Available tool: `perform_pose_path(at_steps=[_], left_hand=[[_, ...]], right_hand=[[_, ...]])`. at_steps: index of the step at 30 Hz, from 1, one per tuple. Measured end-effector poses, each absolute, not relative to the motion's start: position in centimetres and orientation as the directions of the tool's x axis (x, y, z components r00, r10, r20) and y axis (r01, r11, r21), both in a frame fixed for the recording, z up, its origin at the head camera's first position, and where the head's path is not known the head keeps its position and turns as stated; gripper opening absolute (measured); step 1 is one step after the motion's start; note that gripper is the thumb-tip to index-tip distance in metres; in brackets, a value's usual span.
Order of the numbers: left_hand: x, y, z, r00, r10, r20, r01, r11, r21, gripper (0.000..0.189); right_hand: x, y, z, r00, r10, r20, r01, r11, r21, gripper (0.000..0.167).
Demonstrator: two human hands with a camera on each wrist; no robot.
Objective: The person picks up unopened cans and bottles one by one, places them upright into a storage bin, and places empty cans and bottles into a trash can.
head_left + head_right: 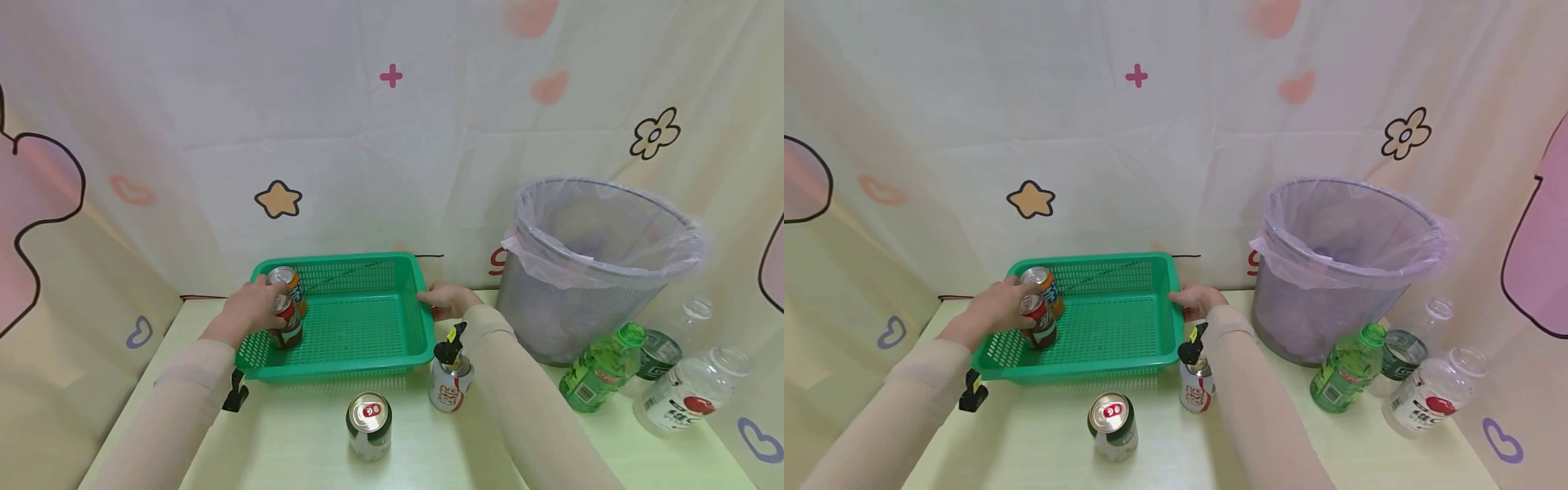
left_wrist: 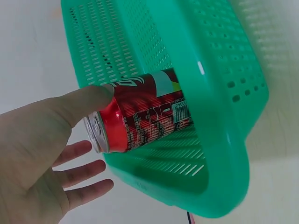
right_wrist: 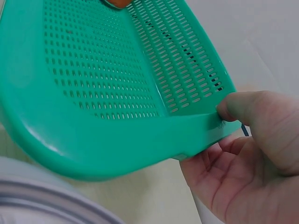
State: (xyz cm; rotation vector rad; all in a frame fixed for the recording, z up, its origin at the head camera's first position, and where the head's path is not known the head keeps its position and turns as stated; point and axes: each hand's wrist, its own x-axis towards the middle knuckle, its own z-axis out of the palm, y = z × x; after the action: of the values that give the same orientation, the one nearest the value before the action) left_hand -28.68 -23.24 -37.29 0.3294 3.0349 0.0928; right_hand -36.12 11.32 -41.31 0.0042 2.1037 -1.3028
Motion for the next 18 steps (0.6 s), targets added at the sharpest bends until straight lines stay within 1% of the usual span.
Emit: perform_pose_path(at_steps=[6,11,18], left_hand=[[-27.9,-23.3,-37.1,-0.965,0.252,-0.076,0.249,0.967,0.052,0.066],[-27.4,-23.1,-36.8,-0.956,0.283,-0.07,0.283,0.959,0.016,0.067],[-26.6,-23.0,-36.3,-0.935,0.354,0.004,0.354,0.935,-0.003,0.054]], right_hand=[[-36.1,11.3,-41.3,-0.785,-0.325,-0.527,0.327,0.505,-0.799,0.033],[-36.2,11.3,-41.4,-0.787,-0.329,-0.522,0.327,0.496,-0.804,0.033],[-36.2,11.3,-41.5,-0.793,-0.317,-0.521,0.333,0.49,-0.805,0.032]])
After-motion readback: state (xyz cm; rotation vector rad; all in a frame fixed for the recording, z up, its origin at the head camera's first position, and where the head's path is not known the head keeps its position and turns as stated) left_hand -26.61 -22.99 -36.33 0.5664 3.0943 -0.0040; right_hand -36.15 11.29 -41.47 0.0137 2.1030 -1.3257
